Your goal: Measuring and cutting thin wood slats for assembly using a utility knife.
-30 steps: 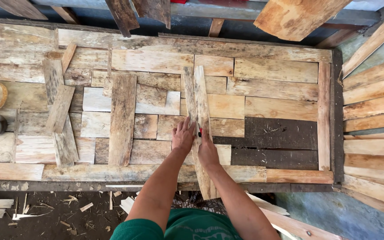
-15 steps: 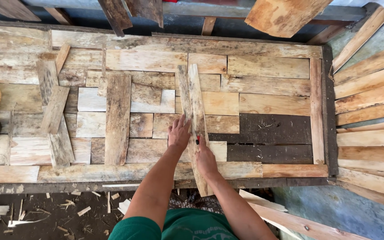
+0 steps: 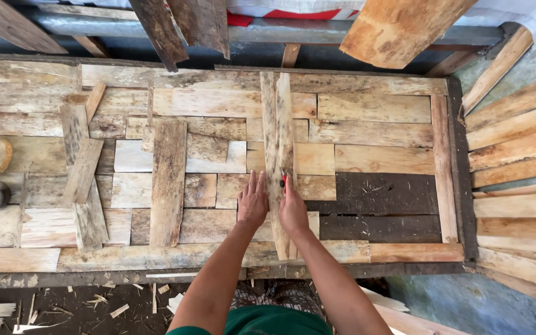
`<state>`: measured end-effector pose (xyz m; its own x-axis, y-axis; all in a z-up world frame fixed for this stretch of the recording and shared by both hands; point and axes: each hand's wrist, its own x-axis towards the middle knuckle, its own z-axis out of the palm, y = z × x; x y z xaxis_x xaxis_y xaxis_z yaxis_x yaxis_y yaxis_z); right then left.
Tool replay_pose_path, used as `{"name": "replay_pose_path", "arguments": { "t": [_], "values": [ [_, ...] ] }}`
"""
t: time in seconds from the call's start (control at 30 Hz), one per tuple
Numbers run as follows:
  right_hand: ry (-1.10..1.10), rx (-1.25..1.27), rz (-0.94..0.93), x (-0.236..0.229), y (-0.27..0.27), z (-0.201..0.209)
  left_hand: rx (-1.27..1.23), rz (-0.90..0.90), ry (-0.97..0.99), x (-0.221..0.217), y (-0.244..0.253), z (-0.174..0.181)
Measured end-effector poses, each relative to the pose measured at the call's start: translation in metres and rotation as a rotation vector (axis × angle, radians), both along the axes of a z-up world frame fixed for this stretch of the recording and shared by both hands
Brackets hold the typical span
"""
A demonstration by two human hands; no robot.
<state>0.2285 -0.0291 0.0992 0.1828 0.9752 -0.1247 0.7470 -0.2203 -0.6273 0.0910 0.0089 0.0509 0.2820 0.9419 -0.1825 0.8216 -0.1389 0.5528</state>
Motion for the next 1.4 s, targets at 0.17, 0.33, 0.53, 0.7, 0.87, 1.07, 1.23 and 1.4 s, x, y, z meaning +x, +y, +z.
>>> {"name": "replay_pose_path", "arguments": {
  "t": [0.17, 0.33, 0.53, 0.7, 0.87, 1.07, 1.23, 1.4],
  "values": [
    [-0.046, -0.082, 0.009, 0.005, 0.041, -0.005, -0.102, -0.099, 0.226, 0.008, 0.010, 0.008],
    [0.092, -0.479, -0.084, -0.013, 0.060, 0.067, -0.183, -0.249, 0.457, 0.014, 0.017, 0.001],
    [-0.041, -0.268, -0.002, 0.000, 0.054, -0.011, -0.214, -0.245, 0.503, 0.020, 0.020, 0.013],
    [-0.083, -0.263, -0.003, 0.003, 0.054, -0.026, -0.242, -0.208, 0.487, 0.024, 0.021, 0.008],
    [-0.055, -0.230, -0.009, 0.001, 0.051, -0.018, -0.244, -0.187, 0.463, 0.025, 0.021, 0.015],
    [-0.046, -0.229, -0.034, -0.002, 0.038, -0.015, -0.261, -0.171, 0.442, 0.025, 0.021, 0.018],
    [-0.070, -0.206, -0.024, -0.002, 0.021, -0.023, -0.278, -0.184, 0.457, 0.025, 0.021, 0.020],
    [-0.038, -0.253, -0.029, -0.005, 0.005, -0.010, -0.237, -0.191, 0.475, 0.025, 0.020, 0.011]
  ]
}}
